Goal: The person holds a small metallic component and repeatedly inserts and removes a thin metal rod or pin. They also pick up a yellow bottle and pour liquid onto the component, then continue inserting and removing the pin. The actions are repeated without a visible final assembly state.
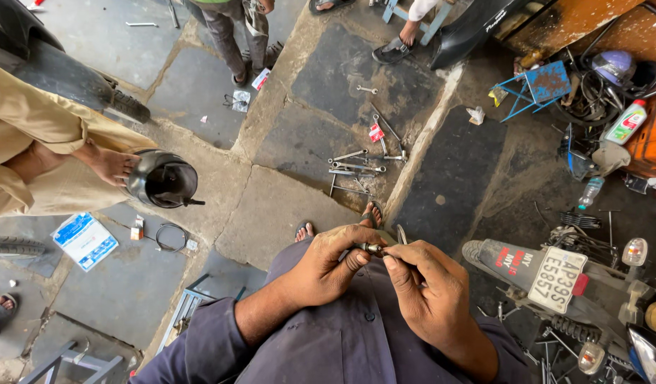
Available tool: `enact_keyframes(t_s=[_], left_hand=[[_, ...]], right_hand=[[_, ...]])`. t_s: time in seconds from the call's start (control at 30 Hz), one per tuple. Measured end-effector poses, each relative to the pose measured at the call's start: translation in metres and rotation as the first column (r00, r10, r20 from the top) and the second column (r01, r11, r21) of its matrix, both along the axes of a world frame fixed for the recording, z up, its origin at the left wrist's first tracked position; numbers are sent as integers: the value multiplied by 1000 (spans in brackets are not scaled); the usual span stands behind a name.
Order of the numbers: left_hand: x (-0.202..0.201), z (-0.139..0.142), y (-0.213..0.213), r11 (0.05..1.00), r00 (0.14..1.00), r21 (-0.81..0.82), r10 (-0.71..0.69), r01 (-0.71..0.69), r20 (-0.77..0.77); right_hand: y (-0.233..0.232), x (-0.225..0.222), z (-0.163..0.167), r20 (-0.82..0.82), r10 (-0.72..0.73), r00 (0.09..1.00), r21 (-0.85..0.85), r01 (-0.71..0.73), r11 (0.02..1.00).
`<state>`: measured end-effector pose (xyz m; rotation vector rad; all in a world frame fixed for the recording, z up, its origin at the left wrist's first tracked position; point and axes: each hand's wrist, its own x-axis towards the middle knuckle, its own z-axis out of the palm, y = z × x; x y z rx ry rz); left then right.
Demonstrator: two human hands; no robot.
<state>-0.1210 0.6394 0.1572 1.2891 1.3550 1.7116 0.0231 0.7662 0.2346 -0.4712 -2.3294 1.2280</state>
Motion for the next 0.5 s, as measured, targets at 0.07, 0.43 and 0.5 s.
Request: enact_keyframes(t_s=[0.07, 0.43, 0.5], left_hand=[[-2, 2, 1, 1000, 999, 13, 23, -22, -42], [-10, 29, -4, 983, 870, -34, 144, -181, -471], [-11, 33, -3, 980, 837, -31, 151, -197, -526]], right_hand=[[2, 0, -2, 8, 5, 1000, 7, -5, 1000], [15, 10, -19, 145, 62, 987, -307, -14, 952], [17, 12, -24, 174, 63, 983, -425, 17, 905]])
